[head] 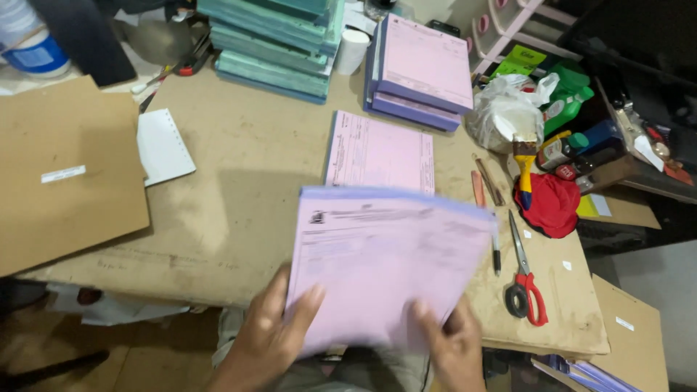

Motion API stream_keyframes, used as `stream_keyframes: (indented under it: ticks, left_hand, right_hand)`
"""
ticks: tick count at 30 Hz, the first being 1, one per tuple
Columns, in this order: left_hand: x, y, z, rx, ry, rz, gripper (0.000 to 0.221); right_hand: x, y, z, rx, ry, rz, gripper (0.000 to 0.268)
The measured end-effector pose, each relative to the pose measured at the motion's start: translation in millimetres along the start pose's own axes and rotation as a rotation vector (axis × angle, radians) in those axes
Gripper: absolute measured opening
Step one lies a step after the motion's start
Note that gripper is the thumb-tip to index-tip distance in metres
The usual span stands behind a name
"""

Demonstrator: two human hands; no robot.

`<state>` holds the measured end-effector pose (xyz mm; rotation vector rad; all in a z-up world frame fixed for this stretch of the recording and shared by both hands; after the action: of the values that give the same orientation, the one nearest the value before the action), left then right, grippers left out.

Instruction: Organizing, labeling, and stacking various printed document pads on a workbench.

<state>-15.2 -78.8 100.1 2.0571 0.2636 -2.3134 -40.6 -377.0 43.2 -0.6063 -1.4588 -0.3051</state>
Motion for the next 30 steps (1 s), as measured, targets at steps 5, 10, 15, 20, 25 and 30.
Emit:
stream_keyframes:
  ticks: [5,10,15,20,25,30]
  left_hand:
    - [-22.2,22.1,-40.3,-0.051,0.545,0.11,0.045]
    - [-13.4,14.1,-45.2,-0.18,0.83,0.115,0.046]
    - [21.6,28.2,-54.6,-0.086,0.76,0.272,0.04]
    - [6.4,26.9,-48.7,-0.135,0.807,0.242,0.038]
    - [8.6,19.9,-40.8,-0.066,0.909,0.363,0.036]
    - [49.5,29.1,-55.6,-0.05,0.771,0.154,0.043]
  right_hand:
    - [48.0,33.5,-27.3,-0.089,-0.279,-0.136,0.051]
    - [34.0,40.4,-37.6,-0.03,-0.425,-0.329,0.048]
    - [9.3,44.4,-44.6,0.051,-0.398,-0.462,0.038]
    - [27.1,34.1,-40.2,0.005,-0.43,-0.525,0.038]
    - [12.5,31.5,-40.8,0.084,-0.425,-0.604,0.037]
    - [17.6,26.5,-43.3,0.079,-0.415,-0.172,0.03]
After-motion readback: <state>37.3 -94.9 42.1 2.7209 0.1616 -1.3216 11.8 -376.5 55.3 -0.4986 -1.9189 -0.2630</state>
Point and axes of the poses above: each hand's wrist, its own z-axis away from the middle knuckle, its own y-axis out of the palm, x = y × z, the point moved 7 cm from there along -z, towards the middle knuckle, and after that the axes turned 12 degrees about -x, right-handed, at the moved point
